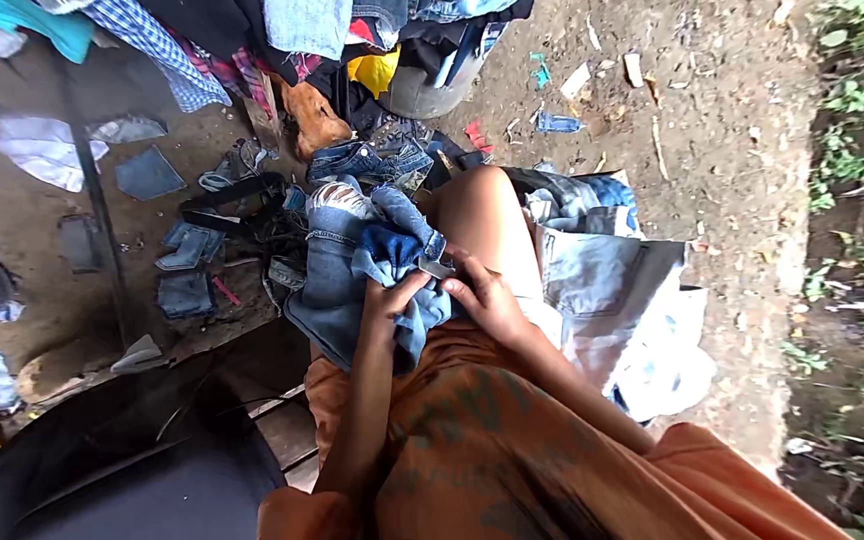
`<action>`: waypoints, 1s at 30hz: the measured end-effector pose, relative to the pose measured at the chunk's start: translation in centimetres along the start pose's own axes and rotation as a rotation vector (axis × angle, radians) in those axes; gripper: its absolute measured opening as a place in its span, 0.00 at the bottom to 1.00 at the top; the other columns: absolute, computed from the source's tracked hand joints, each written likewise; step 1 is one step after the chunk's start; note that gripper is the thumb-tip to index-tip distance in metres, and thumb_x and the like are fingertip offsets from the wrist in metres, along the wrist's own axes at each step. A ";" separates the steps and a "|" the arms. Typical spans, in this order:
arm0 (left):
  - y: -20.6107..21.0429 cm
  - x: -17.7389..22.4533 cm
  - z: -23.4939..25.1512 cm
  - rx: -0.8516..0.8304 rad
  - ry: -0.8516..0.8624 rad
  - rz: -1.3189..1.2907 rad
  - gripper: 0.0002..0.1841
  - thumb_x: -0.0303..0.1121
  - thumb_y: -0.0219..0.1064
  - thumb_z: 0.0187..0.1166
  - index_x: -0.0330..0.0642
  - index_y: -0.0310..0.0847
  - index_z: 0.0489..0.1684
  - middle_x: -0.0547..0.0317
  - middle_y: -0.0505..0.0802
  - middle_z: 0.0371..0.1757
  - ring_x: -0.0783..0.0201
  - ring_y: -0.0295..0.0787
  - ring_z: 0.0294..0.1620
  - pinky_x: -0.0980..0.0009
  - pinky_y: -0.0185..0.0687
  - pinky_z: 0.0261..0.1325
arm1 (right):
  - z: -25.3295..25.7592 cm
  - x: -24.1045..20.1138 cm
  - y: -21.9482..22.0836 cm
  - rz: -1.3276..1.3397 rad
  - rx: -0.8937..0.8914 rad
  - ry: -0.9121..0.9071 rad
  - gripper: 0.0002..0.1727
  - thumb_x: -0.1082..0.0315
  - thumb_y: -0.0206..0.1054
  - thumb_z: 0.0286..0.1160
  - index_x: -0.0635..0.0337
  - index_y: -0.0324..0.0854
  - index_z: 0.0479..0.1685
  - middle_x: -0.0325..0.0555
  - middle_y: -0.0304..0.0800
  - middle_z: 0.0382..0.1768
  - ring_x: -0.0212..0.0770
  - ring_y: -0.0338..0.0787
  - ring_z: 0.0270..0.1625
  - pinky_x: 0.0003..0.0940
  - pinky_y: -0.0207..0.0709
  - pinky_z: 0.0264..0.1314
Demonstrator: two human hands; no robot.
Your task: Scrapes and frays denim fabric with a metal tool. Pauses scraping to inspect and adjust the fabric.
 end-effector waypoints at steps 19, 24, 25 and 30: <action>-0.2 -0.1 0.8 -0.086 0.101 -0.086 0.15 0.14 0.66 0.63 0.45 0.85 0.41 0.70 0.95 0.33 0.77 0.92 0.36 0.76 0.90 0.47 | 3.5 -1.1 1.1 1.030 -0.337 0.497 0.13 0.55 0.51 0.91 0.46 0.75 0.39 0.29 0.74 0.17 0.18 0.62 0.11 0.12 0.54 0.11; 0.1 0.7 0.3 -0.013 0.074 -0.070 0.13 0.13 0.63 0.65 0.43 0.83 0.38 0.70 0.94 0.30 0.78 0.91 0.34 0.77 0.89 0.45 | 3.2 -0.5 1.7 1.340 -0.555 0.626 0.16 0.45 0.49 0.91 0.44 0.72 0.47 0.29 0.74 0.20 0.19 0.67 0.11 0.11 0.61 0.11; 0.1 0.9 0.2 0.023 0.098 -0.053 0.13 0.13 0.64 0.66 0.42 0.82 0.40 0.71 0.94 0.31 0.79 0.91 0.34 0.78 0.89 0.46 | 3.2 -0.6 1.5 1.229 -0.505 0.590 0.14 0.47 0.49 0.91 0.44 0.72 0.45 0.29 0.73 0.20 0.19 0.66 0.12 0.11 0.60 0.12; 0.3 1.0 0.3 0.037 0.208 -0.028 0.15 0.14 0.69 0.64 0.42 0.84 0.45 0.72 0.95 0.35 0.79 0.91 0.40 0.77 0.89 0.49 | 2.4 -1.8 -0.3 0.353 -0.136 0.143 0.20 0.55 0.64 0.83 0.53 0.79 0.68 0.42 0.86 0.31 0.36 0.84 0.30 0.41 0.80 0.34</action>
Point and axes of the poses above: each hand's wrist, its own z-axis towards the middle knuckle, its own y-axis out of the palm, x = y × z, the point moved 6 cm from there along z, towards the middle knuckle
